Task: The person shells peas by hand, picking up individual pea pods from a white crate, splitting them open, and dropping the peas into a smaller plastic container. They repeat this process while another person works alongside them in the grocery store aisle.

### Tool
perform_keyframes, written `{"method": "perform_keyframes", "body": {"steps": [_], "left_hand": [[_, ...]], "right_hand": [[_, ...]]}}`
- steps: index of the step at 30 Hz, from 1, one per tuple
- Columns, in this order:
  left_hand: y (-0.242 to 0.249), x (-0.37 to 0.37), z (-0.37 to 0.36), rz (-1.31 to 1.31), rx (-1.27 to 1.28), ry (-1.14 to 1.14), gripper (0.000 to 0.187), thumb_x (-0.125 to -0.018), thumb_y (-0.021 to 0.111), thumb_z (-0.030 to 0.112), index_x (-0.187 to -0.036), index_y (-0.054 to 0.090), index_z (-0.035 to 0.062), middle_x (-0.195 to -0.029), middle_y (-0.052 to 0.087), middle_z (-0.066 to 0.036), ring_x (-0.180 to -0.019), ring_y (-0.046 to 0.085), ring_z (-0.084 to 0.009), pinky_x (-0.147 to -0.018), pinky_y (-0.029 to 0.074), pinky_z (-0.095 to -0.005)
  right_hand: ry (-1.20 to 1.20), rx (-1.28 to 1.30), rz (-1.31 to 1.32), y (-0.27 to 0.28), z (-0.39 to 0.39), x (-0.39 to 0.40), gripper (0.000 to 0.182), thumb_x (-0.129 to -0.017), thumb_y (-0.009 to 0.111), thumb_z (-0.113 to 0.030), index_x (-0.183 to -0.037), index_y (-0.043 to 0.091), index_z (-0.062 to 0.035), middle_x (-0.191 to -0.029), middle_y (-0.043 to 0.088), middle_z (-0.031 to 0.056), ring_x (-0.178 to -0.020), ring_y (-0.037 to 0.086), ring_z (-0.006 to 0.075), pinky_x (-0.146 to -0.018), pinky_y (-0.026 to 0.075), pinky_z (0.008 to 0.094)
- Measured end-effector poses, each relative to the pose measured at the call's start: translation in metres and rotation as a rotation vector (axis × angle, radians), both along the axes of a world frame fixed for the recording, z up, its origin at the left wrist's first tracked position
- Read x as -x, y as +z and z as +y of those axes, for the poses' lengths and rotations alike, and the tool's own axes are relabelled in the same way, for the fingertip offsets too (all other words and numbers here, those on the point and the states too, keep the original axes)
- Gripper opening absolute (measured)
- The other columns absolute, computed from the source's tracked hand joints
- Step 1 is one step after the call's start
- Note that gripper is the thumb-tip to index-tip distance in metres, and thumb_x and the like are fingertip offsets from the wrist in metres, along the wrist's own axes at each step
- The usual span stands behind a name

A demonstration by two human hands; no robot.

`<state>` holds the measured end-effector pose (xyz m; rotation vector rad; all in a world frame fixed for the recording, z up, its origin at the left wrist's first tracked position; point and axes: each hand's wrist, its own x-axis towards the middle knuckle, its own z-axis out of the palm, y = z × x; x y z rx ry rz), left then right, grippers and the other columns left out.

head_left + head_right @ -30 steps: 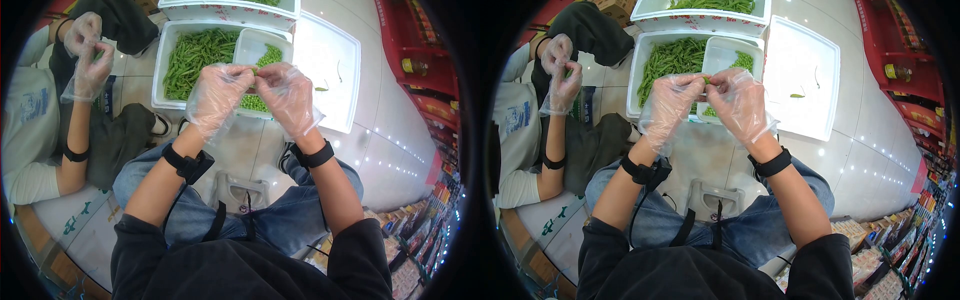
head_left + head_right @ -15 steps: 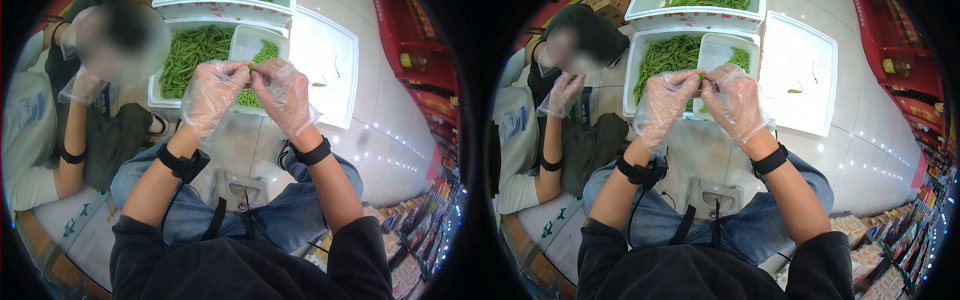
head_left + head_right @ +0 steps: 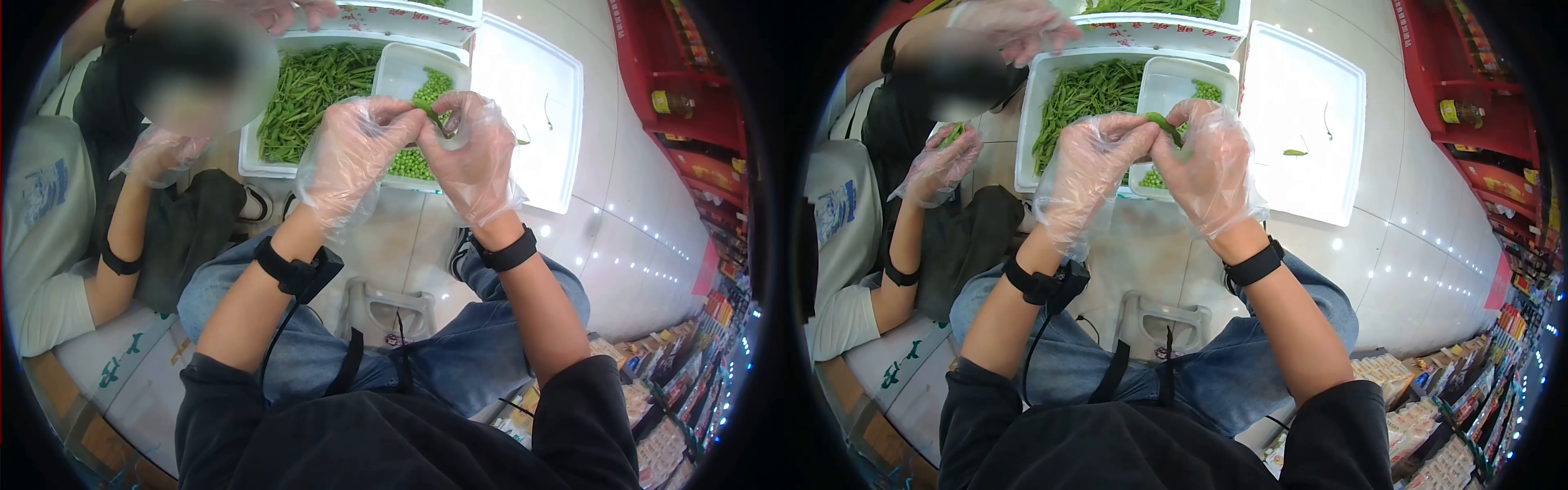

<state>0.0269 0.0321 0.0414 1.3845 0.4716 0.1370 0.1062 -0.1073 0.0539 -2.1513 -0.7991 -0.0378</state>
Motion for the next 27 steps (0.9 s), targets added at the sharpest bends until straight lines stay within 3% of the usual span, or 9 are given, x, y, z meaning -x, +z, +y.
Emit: {"method": "perform_keyframes", "body": {"steps": [5, 15, 18, 20, 23, 25, 27], "left_hand": [[0.005, 0.001, -0.003, 0.002, 0.007, 0.019, 0.03, -0.092, 0.075, 0.012, -0.112, 0.07, -0.0092, -0.101, 0.074, -0.013, -0.09, 0.07, -0.0147, -0.084, 0.057, -0.0265], [0.012, 0.005, -0.005, 0.044, -0.209, 0.105, 0.029, -0.089, 0.08, 0.017, -0.106, 0.074, -0.0061, -0.095, 0.075, -0.008, -0.085, 0.067, -0.0094, -0.078, 0.053, -0.0242], [0.014, 0.005, 0.0, 0.047, -0.335, 0.073, 0.028, -0.089, 0.079, 0.017, -0.105, 0.074, -0.005, -0.094, 0.075, -0.007, -0.085, 0.067, -0.0092, -0.077, 0.053, -0.0248], [0.011, 0.003, 0.002, 0.032, -0.406, 0.062, 0.026, -0.09, 0.078, 0.016, -0.106, 0.075, -0.004, -0.094, 0.075, -0.007, -0.085, 0.067, -0.0091, -0.077, 0.053, -0.0252], [0.003, 0.004, 0.002, -0.148, -0.615, 0.004, 0.023, -0.09, 0.076, 0.013, -0.108, 0.074, -0.0013, -0.096, 0.076, -0.011, -0.084, 0.07, -0.0159, -0.077, 0.054, -0.0296], [0.002, 0.006, 0.001, -0.197, -0.958, -0.07, 0.021, -0.093, 0.071, 0.012, -0.111, 0.073, 0.0012, -0.099, 0.074, -0.016, -0.084, 0.071, -0.0275, -0.076, 0.055, -0.0355], [-0.003, 0.008, 0.001, -0.213, -0.951, -0.093, 0.021, -0.094, 0.068, 0.012, -0.112, 0.072, 0.0018, -0.1, 0.073, -0.018, -0.085, 0.07, -0.0316, -0.076, 0.055, -0.0376]], "right_hand": [[0.04, -0.153, -0.03, 0.0, 0.003, 0.002, 0.018, -0.078, 0.076, -0.003, -0.092, 0.064, -0.0025, -0.086, 0.066, 0.0125, -0.073, 0.065, 0.028, -0.066, 0.053, 0.0373], [0.089, -0.177, 0.027, -0.001, 0.002, 0.003, 0.021, -0.076, 0.075, 0.002, -0.093, 0.064, -0.0024, -0.086, 0.067, 0.0118, -0.072, 0.066, 0.0254, -0.066, 0.054, 0.0348], [0.084, -0.204, 0.114, 0.0, 0.002, -0.001, 0.018, -0.079, 0.074, -0.002, -0.096, 0.068, -0.0014, -0.087, 0.07, 0.0126, -0.072, 0.068, 0.0223, -0.067, 0.055, 0.0332], [0.119, -0.347, 0.376, -0.005, -0.002, -0.008, 0.016, -0.083, 0.071, -0.008, -0.098, 0.073, 0.0, -0.086, 0.073, 0.0141, -0.073, 0.07, 0.0191, -0.07, 0.055, 0.031], [0.081, -0.198, 0.412, 0.005, -0.005, -0.013, 0.017, -0.086, 0.07, -0.012, -0.095, 0.076, 0.0009, -0.08, 0.073, 0.0143, -0.072, 0.07, 0.0175, -0.071, 0.055, 0.0299], [0.083, -0.166, 0.429, 0.009, -0.005, -0.013, 0.017, -0.085, 0.07, -0.012, -0.093, 0.076, 0.0012, -0.078, 0.073, 0.0142, -0.071, 0.071, 0.0182, -0.07, 0.055, 0.0301], [0.086, -0.134, 0.447, 0.007, -0.007, -0.014, 0.017, -0.085, 0.07, -0.013, -0.092, 0.076, 0.0014, -0.076, 0.072, 0.0141, -0.069, 0.071, 0.0189, -0.069, 0.056, 0.0302]]}}
